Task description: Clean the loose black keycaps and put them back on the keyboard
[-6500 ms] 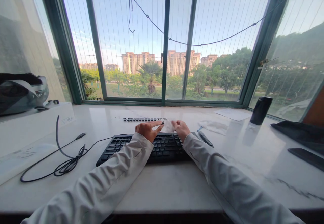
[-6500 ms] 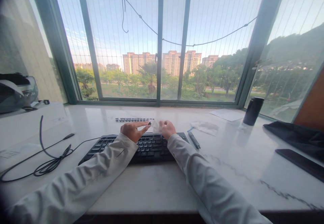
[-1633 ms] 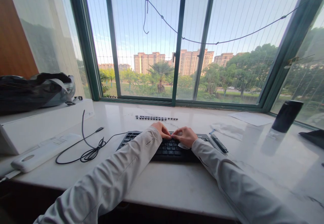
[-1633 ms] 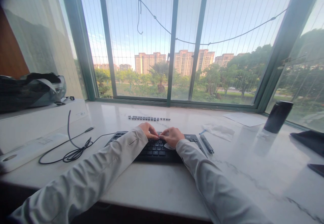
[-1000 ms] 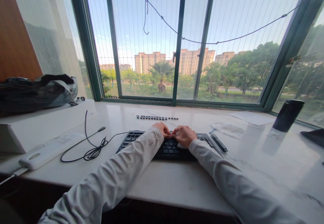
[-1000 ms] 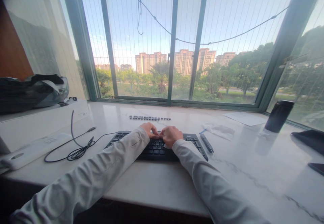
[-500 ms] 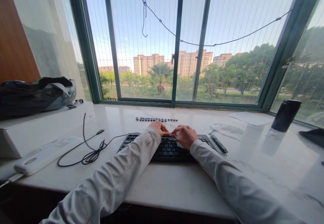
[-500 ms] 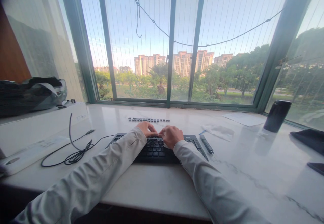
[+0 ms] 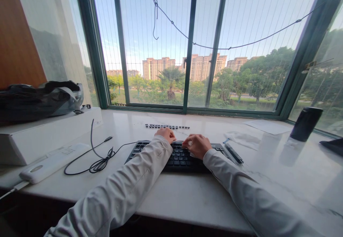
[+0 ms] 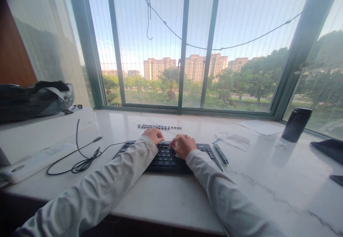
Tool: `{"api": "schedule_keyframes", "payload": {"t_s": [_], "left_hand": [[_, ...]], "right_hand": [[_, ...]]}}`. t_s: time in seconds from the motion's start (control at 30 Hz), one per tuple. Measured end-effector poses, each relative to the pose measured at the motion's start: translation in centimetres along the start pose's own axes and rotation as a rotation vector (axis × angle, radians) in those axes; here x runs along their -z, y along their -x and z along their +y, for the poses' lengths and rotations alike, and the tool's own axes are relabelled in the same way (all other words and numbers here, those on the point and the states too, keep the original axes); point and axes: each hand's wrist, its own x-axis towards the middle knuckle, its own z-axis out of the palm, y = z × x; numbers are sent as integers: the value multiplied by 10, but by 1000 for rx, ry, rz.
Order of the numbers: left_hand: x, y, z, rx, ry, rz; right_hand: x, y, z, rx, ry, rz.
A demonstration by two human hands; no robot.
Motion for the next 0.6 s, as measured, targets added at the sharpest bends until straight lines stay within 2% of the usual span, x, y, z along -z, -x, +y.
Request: {"api": "schedule_keyframes", "payload": {"t_s": [0.47, 0.6], "left_hand": [[-3, -2, -3, 2, -46, 38], [-2, -2, -3, 9, -53, 44]], "right_hand": [[-2, 0, -6, -39, 6, -57], [0, -1, -2, -72, -37, 18]]}}
